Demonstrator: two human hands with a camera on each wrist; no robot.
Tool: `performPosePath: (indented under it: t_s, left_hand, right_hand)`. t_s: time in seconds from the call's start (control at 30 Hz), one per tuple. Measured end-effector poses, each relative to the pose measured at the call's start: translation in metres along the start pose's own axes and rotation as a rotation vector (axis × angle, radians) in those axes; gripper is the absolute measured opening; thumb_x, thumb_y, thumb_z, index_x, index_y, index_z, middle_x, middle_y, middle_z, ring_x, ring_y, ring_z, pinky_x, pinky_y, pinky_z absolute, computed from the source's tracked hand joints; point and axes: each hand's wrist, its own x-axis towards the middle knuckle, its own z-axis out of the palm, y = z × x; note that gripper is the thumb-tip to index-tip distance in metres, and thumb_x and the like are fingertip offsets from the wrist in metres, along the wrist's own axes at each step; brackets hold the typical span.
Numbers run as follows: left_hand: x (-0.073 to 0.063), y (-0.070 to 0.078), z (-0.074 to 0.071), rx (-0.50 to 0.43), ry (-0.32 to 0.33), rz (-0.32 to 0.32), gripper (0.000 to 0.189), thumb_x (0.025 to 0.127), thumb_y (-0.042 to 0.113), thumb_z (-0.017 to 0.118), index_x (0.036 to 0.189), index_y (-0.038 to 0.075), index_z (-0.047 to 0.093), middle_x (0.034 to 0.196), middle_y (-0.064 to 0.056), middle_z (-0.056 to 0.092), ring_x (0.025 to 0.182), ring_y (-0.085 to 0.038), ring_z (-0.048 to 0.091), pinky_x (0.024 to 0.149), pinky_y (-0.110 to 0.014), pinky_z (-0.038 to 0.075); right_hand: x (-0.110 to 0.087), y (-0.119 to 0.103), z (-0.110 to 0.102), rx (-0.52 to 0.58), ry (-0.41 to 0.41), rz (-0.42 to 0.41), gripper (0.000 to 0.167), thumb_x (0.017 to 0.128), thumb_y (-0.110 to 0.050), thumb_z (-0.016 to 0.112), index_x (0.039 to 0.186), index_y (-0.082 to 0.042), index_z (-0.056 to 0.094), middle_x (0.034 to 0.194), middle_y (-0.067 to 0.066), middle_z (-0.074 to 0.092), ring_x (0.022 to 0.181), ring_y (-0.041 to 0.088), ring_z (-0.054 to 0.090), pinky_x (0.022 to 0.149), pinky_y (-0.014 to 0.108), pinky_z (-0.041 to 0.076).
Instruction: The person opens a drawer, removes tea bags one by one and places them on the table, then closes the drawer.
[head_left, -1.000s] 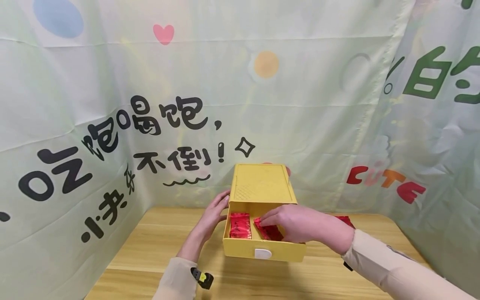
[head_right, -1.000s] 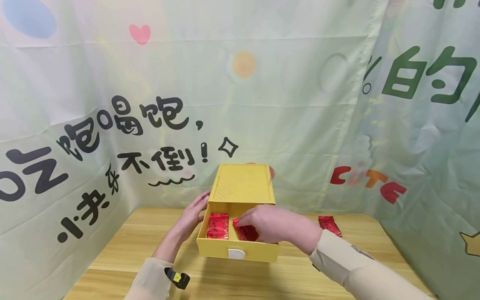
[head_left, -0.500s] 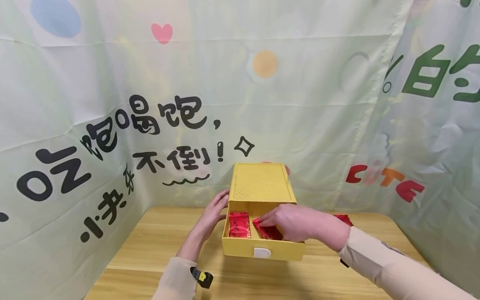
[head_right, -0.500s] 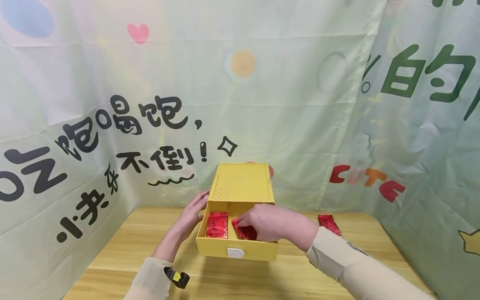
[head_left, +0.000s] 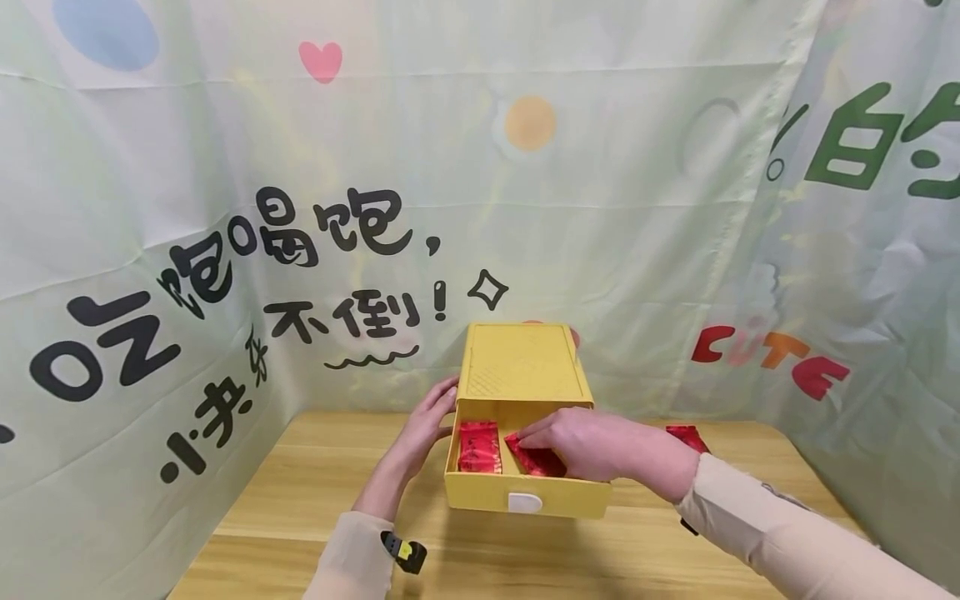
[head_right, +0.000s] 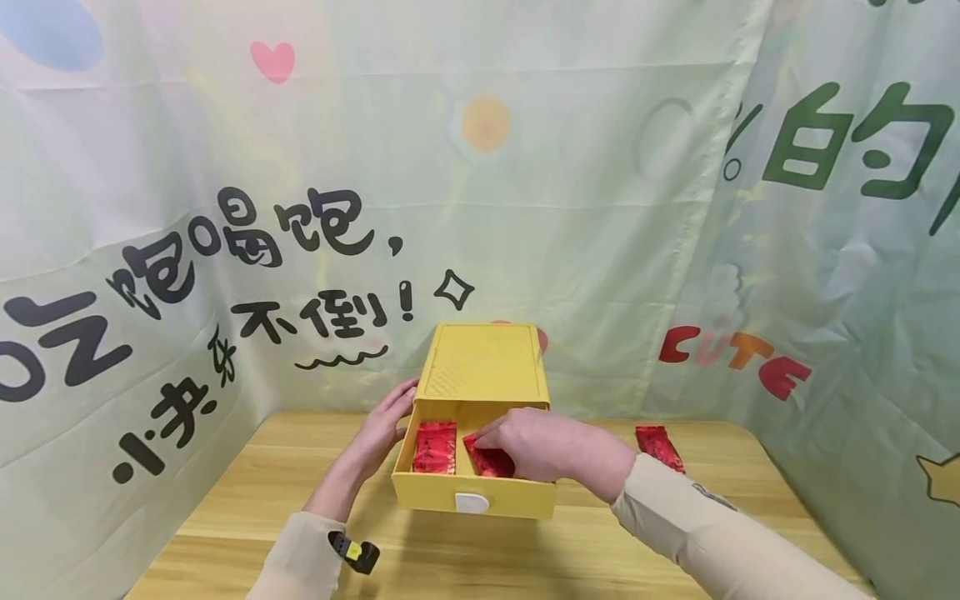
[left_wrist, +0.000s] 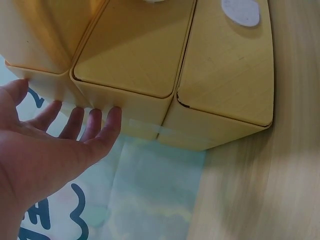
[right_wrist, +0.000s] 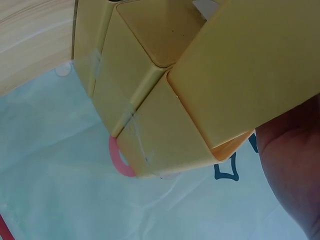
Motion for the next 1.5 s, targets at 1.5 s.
performPosePath:
  t_s: [1.5]
  left_hand:
    - [-0.002,-0.001,-0.001,0.004,-0.011,-0.001,0.054,0.111,0.034,0.048,0.157,0.006,0.042,0.153,-0.02,0.048,0.131,-0.037,0.051,0.103,-0.054,0.049]
  right_hand:
    - [-0.018,0.001,0.015,0.087,0.455,0.018,0.032,0.09,-0.01,0.077,0.121,-0.012,0.073,0.11,-0.003,0.076,0.09,0.009,0.071,0.076,0.027,0.059]
